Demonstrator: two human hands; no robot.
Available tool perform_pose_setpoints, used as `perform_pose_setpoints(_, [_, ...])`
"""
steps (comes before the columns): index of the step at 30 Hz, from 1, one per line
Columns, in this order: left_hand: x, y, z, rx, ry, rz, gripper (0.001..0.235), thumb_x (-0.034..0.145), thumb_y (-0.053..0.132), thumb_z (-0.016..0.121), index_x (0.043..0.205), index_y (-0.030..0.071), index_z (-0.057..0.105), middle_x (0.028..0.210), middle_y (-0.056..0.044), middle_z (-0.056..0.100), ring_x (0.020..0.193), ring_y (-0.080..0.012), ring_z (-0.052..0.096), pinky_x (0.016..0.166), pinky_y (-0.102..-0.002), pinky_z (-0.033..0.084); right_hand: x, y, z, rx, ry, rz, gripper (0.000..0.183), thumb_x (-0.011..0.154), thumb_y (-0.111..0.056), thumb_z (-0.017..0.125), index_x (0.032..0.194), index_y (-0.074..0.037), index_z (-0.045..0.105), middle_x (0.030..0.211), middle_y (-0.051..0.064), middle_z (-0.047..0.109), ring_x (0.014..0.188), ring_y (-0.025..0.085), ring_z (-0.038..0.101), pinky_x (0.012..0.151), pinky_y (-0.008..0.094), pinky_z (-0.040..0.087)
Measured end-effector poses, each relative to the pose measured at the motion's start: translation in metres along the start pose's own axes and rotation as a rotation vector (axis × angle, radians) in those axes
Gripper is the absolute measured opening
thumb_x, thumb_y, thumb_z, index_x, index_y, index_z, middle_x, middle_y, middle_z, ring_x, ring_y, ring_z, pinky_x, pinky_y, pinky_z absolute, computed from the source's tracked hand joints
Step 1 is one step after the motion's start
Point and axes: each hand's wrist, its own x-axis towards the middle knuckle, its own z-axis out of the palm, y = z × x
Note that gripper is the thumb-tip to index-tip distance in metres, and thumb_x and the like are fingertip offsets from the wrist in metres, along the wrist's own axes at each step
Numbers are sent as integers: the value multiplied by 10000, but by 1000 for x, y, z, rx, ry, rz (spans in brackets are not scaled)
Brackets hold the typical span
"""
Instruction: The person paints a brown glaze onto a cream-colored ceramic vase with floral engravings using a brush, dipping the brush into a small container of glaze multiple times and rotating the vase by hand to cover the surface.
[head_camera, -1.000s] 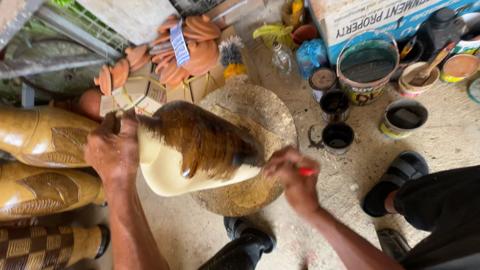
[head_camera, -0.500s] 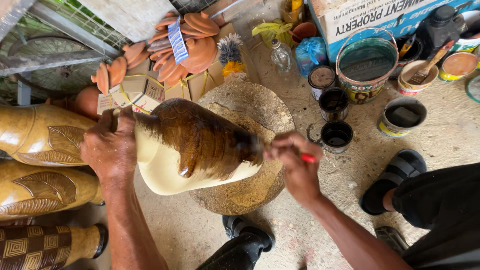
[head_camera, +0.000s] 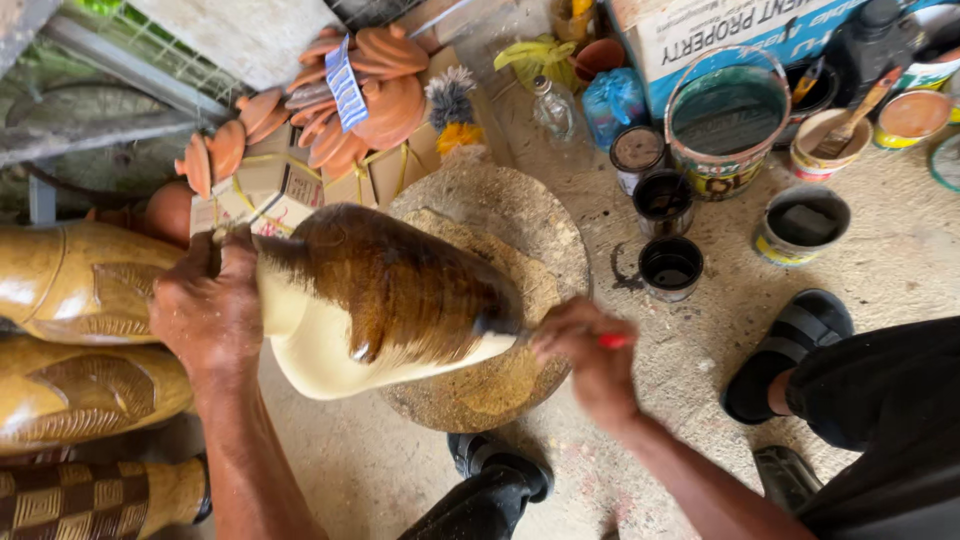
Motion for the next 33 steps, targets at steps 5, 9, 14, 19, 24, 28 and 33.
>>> perform_pose_setpoints(5, [2, 5, 0, -44, -32, -29, 399, 1021, 419, 670, 1214, 88, 780, 934, -222, 734, 840, -386, 718, 791, -469, 527, -9, -10, 16, 24, 89, 22, 180, 858, 56, 632, 765, -63, 730, 807, 85, 731, 733, 147, 706, 691, 288, 649])
perform_pose_setpoints(9, [3, 4, 1, -50, -36, -43, 418, 1017, 424, 680, 1220, 67, 760, 962, -214, 738, 859, -370, 734, 797, -459, 533, -43, -7, 22, 5, -64, -113, 146, 837, 63, 644, 789, -65, 695, 779, 93, 697, 714, 140, 654, 634, 285, 578])
perform_pose_setpoints(14, [3, -4, 4, 30, -31, -48, 430, 1040, 431, 681, 1284, 91, 780, 958, -252, 728, 888, -412, 712, 817, -486, 522, 15, -14, -1, 22, -30, -6, 214, 878, 54, 559, 788, -69, 709, 871, 108, 785, 743, 147, 715, 655, 270, 605])
perform_pose_setpoints(19, [6, -2, 5, -27, 1, -44, 442, 1022, 450, 710, 1256, 78, 752, 946, -242, 731, 873, -389, 729, 820, -471, 531, 4, 12, 18, -78, 50, -14, 112, 843, 76, 677, 798, -23, 703, 866, 133, 690, 768, 179, 636, 658, 278, 553])
perform_pose_setpoints(24, [5, -2, 5, 4, -66, -72, 397, 1048, 449, 657, 1229, 120, 783, 933, -235, 726, 827, -407, 705, 788, -492, 514, -67, 29, 17, 201, -49, -18, 121, 821, 82, 628, 834, -31, 670, 829, 82, 661, 663, 144, 626, 567, 249, 600])
perform_pose_setpoints(28, [10, -3, 6, 19, -21, -30, 409, 1042, 467, 680, 1210, 111, 788, 926, -234, 727, 834, -404, 711, 781, -494, 524, -17, 32, 0, 122, 6, 85, 196, 850, 88, 606, 735, -3, 736, 809, 126, 719, 746, 184, 720, 652, 298, 695])
perform_pose_setpoints(33, [11, -2, 7, 4, -32, -58, 395, 1052, 471, 672, 1207, 126, 783, 917, -229, 721, 814, -400, 702, 783, -493, 518, 6, 25, 1, 164, 133, 25, 134, 847, 71, 629, 810, -1, 735, 811, 134, 732, 696, 197, 723, 616, 299, 657])
